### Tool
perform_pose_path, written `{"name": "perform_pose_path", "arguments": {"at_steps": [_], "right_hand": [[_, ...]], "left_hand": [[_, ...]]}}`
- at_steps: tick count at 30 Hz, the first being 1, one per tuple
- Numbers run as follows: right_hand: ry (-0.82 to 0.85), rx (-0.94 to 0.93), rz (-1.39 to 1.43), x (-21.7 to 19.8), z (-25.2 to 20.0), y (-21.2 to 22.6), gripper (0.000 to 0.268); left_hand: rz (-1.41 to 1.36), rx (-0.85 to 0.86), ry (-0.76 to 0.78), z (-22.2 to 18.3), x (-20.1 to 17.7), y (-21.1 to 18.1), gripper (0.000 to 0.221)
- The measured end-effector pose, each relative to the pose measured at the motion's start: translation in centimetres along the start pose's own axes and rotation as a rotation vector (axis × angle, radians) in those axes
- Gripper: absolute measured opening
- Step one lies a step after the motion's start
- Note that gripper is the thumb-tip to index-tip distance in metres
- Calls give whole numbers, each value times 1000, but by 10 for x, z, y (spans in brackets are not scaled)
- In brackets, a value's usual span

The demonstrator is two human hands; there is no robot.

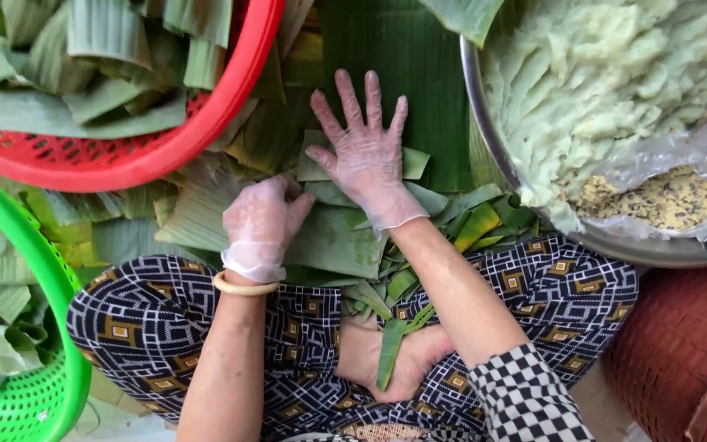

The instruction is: Wrapping portions of dough and filling into banana leaves at a fast pace.

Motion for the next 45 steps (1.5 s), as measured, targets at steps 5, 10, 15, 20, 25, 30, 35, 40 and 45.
{"name": "perform_pose_path", "arguments": {"at_steps": [5,10,15,20,25,30,35,40,45], "right_hand": [[-105,-15,15,-1,-6,-4,79],[-11,-16,45,6,1,-10,80],[12,-27,36,9,-3,-3,91],[-52,6,19,21,-12,-1,91],[-64,-2,50,19,-11,-4,78],[-56,-41,106,9,-4,-13,80],[-94,-230,799,-58,-53,-57,59],[-228,-43,888,-132,-183,-97,43],[-591,-67,157,-143,-197,-124,42]], "left_hand": [[46,86,-72,1,-1,-5,19],[147,46,-78,11,11,-4,18],[200,-4,18,12,17,0,21],[256,-53,169,10,26,6,25],[321,-35,193,15,28,0,30],[308,28,102,11,23,-5,26],[215,1,-16,2,14,5,20],[142,315,-605,-21,-41,-45,22],[298,583,-626,6,17,-95,23]]}}
Point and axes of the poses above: each hand's wrist, its own z-axis towards the middle knuckle, its own x-axis out of the palm, y = z × x, the point moved 7 cm from there along z, towards the middle knuckle, and after that the axes turned 3 degrees about y, right-handed, at the moved point
